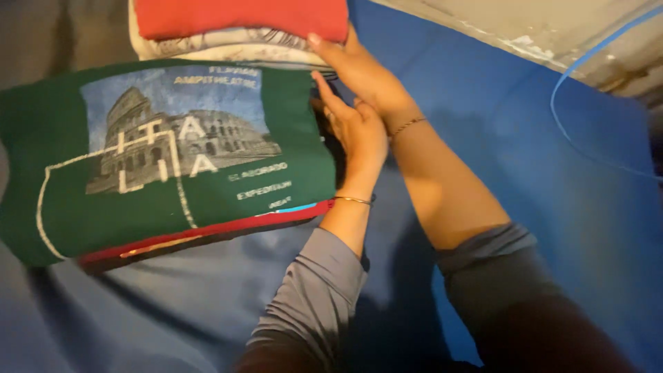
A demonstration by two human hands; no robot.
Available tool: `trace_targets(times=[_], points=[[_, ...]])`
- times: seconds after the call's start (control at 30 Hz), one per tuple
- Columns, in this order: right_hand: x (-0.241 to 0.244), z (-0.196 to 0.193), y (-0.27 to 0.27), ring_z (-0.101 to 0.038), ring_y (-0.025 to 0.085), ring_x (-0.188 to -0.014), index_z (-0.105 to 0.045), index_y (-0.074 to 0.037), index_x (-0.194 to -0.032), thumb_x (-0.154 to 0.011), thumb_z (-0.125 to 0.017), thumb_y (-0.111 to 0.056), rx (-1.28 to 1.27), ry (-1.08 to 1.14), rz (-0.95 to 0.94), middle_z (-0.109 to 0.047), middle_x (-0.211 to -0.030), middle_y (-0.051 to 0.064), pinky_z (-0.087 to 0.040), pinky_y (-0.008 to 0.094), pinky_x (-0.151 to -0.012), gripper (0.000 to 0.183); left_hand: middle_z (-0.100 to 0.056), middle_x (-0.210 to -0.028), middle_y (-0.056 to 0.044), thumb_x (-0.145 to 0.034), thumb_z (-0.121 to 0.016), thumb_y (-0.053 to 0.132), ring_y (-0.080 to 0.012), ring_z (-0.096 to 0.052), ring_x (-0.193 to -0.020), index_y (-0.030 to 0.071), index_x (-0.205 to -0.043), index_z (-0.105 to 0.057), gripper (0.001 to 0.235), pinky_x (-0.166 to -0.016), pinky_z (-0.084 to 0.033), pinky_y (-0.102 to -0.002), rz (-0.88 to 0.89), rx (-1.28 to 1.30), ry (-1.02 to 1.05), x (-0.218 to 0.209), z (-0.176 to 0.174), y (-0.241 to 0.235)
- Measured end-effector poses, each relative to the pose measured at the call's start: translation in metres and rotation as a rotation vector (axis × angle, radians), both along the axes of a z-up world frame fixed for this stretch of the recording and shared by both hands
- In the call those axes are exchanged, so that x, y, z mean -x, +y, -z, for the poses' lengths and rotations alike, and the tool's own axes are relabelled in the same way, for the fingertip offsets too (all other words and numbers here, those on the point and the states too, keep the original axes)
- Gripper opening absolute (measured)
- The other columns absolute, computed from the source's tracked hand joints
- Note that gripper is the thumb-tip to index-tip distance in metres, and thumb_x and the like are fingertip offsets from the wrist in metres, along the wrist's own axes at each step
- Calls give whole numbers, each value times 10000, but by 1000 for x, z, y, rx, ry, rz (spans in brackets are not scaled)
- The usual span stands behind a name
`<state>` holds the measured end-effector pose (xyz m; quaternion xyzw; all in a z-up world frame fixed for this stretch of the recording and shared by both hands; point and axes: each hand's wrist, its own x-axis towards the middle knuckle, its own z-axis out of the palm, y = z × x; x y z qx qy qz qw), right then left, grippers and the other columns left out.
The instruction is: The person folds several t-shirts and a button-up shirt on a blue surface. They handle a red t-shirt, a green t-shirt with a graphic, a light blue t-shirt, a dark red t-shirt, a patterned shirt, and a black and white striped shirt, folding each one neatly and stacking them.
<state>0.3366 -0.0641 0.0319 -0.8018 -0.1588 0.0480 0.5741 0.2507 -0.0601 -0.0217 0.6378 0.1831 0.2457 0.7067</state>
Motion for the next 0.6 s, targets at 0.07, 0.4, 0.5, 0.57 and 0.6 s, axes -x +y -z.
trace_targets(times=[0.07,0.4,0.5,0.57,0.6], points=[[11,2,-20,-301,191,-1510,-174,-184,-1574,-920,-645,-576,-7,43,16,-312,-1636,60,-257,384,-1239,896,-198,-1609,-421,-909,-517,188,-577,-216,-1487,158,-1639,-80,852,-1187,-224,-578,38,-86,-13,4,4,-1],[223,48,-137,-402,440,-1454,-488,-3,-1517,-1048,-593,-302,494,-231,342,-451,-1553,289,-317,537,-1212,567,-6,-1674,-365,-874,-785,135,-600,-47,-1540,231,-1679,-107,1057,-1217,-130,-716,347,-660,66,40,11,-22],[286,18,-122,-305,368,-1529,-461,-81,-1547,-1017,-583,-379,858,-178,192,-426,-1603,182,-224,570,-1236,620,-34,-1668,-358,-877,-746,113,-611,-48,-1522,192,-1654,-236,933,-1205,-157,-719,455,-837,-11,110,-12,-16],[277,33,-132,-292,376,-1534,-407,-104,-1580,-1023,-576,-386,843,-194,173,-413,-1614,175,-214,586,-1233,646,-33,-1666,-359,-841,-792,179,-616,-29,-1516,193,-1642,-304,938,-1180,-122,-726,446,-948,-93,174,-18,16],[274,43,-137,-279,385,-1538,-353,-127,-1612,-1030,-569,-392,842,-207,167,-400,-1625,168,-203,602,-1229,675,-31,-1663,-360,-804,-837,245,-621,-10,-1510,195,-1629,-372,948,-1154,-87,-733,449,-1046,-187,208,-20,30]])
